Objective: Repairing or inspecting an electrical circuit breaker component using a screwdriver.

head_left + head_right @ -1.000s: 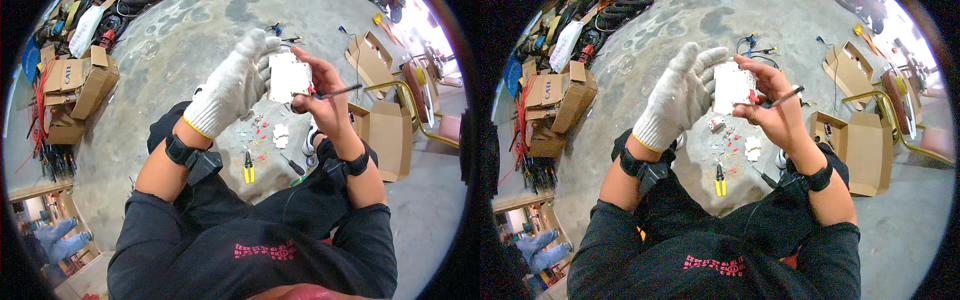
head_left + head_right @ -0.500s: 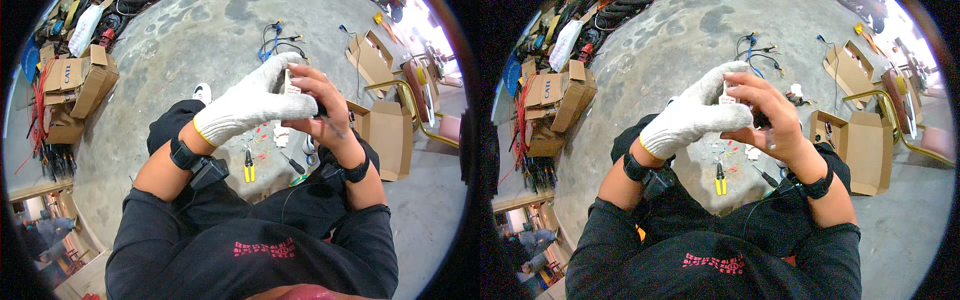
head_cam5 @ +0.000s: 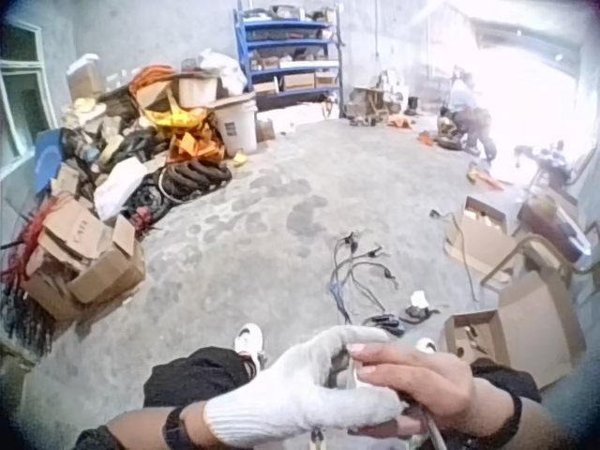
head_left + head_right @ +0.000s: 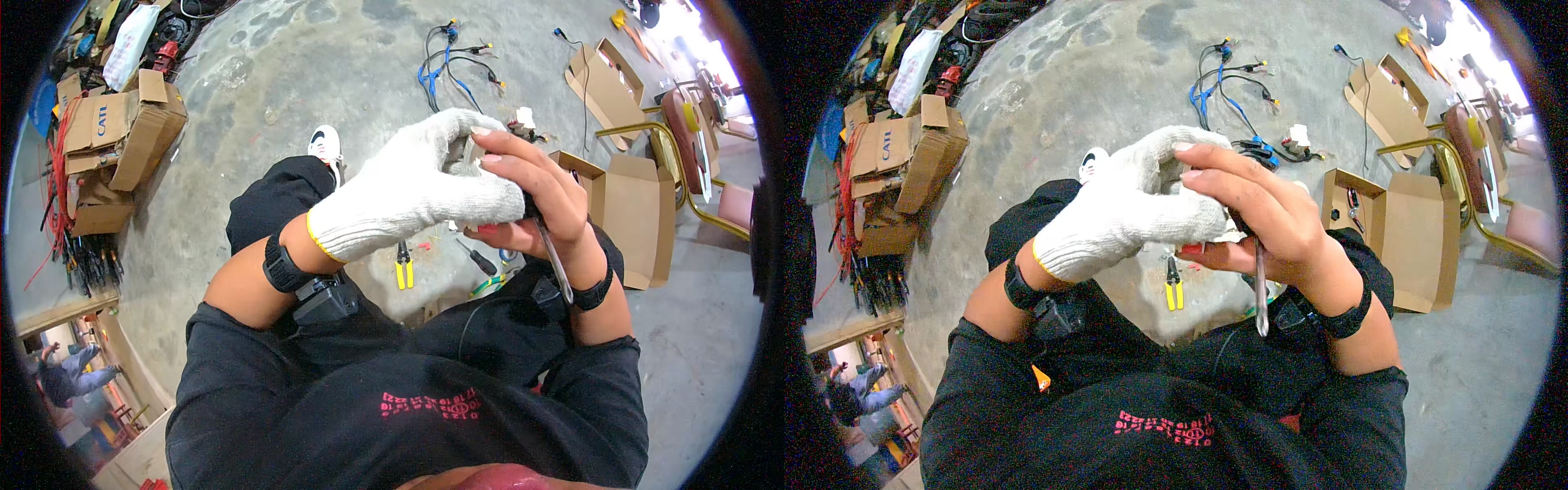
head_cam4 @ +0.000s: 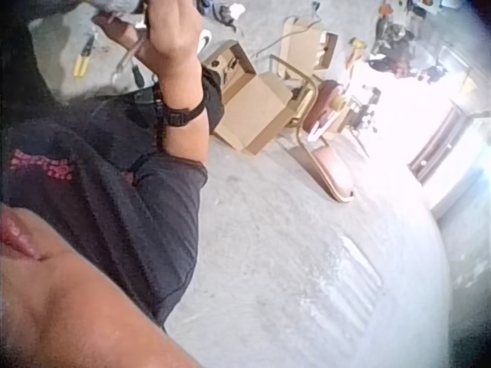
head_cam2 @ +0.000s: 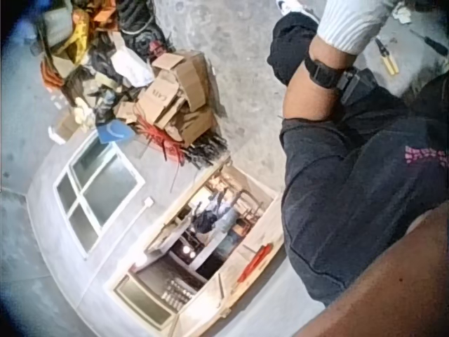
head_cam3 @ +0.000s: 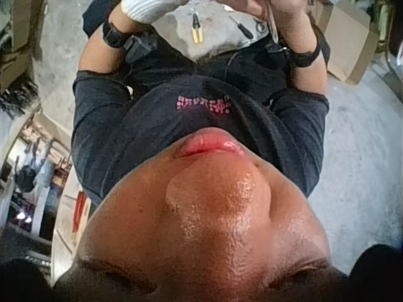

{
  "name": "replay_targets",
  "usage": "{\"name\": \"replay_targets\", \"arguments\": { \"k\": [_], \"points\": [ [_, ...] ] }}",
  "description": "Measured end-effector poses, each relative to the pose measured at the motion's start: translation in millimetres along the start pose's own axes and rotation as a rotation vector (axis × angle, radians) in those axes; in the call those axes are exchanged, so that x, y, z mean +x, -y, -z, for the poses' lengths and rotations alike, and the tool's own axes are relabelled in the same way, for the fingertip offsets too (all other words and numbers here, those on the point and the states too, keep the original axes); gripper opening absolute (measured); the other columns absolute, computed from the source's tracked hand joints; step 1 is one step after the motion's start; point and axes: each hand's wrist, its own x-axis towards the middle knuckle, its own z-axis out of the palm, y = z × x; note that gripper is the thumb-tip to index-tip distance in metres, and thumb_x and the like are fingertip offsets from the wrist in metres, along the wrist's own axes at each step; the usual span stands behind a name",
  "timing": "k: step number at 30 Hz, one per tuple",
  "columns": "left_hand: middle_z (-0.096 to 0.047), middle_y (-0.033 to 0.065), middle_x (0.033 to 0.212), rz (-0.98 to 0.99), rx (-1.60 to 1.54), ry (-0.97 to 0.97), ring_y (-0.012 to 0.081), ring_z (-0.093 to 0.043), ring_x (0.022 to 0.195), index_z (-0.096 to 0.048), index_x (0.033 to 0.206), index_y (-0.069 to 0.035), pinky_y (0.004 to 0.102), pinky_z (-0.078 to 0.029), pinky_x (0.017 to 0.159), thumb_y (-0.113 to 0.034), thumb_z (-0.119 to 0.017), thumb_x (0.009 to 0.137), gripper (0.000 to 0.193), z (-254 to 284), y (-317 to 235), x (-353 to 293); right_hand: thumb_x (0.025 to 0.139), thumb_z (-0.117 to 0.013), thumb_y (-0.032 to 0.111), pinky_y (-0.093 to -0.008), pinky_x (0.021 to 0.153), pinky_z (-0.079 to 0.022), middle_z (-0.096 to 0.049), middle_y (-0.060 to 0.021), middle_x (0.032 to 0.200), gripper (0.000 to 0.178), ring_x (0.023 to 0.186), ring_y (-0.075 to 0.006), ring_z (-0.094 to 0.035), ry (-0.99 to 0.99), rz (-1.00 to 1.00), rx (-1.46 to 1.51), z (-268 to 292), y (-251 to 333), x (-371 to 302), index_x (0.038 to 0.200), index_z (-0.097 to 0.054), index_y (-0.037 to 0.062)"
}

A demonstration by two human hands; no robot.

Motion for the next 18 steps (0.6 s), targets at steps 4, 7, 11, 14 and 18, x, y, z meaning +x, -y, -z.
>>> {"name": "replay_targets", "arguments": {
  "k": [4, 7, 11, 14, 18],
  "points": [
    [-0.066, 0.0057, 0.101, 0.068, -0.123, 0.039, 0.0103, -0.063, 0.090, -0.055, 0.121, 0.000, 0.0252, -0.053, 0.075, -0.018, -0.076, 0.081, 0.049, -3.0, -1.7, -4.5, 0.070, -0.085, 0.015, -0.0370, 0.083, -0.056, -0.064, -0.0233, 0.117, 0.053, 0.100, -0.0334, -0.068, 0.016, -0.001, 0.092, 1.3, -0.4, -0.8, 0.114, -0.062, -0.0038],
    [-0.067, 0.0052, 0.100, 0.081, -0.108, 0.054, 0.0103, -0.064, 0.091, -0.056, 0.120, -0.001, 0.0255, -0.053, 0.076, -0.020, -0.075, 0.082, 0.047, -5.0, -4.0, -4.0, 0.070, -0.085, 0.013, -0.0356, 0.079, -0.057, -0.065, -0.0211, 0.118, 0.052, 0.096, -0.0309, -0.069, 0.032, -0.065, 0.154, 2.9, -0.7, -3.3, 0.113, -0.062, -0.0035],
    [-0.067, 0.0050, 0.098, 0.140, -0.367, 0.060, 0.0113, -0.064, 0.087, -0.058, 0.118, -0.001, 0.0249, -0.052, 0.073, -0.022, -0.071, 0.085, 0.041, -5.3, 3.7, 0.7, 0.068, -0.086, 0.014, -0.0285, 0.073, -0.056, -0.063, -0.0192, 0.122, 0.059, 0.092, -0.0237, -0.070, -0.016, -0.207, 0.396, 3.2, -7.5, -16.9, 0.119, -0.060, -0.0003],
    [-0.067, 0.0058, 0.095, 0.129, -0.383, 0.019, 0.0106, -0.064, 0.080, -0.059, 0.114, -0.002, 0.0240, -0.052, 0.067, -0.024, -0.070, 0.086, 0.037, -8.3, 5.7, 1.4, 0.068, -0.087, 0.014, -0.0249, 0.071, -0.054, -0.063, -0.0165, 0.125, 0.061, 0.089, -0.0153, -0.067, -0.029, -0.173, 0.373, 4.6, -11.4, -11.1, 0.122, -0.059, 0.0026],
    [-0.066, 0.0062, 0.095, 0.142, -0.326, 0.007, 0.0105, -0.064, 0.078, -0.059, 0.113, -0.003, 0.0238, -0.052, 0.064, -0.028, -0.070, 0.087, 0.038, -5.9, 5.2, 1.4, 0.069, -0.087, 0.016, -0.0249, 0.073, -0.053, -0.063, -0.0153, 0.126, 0.061, 0.088, -0.0135, -0.066, 0.047, -0.266, 0.307, 8.9, -9.2, -9.5, 0.122, -0.060, 0.0032]
  ]
}}
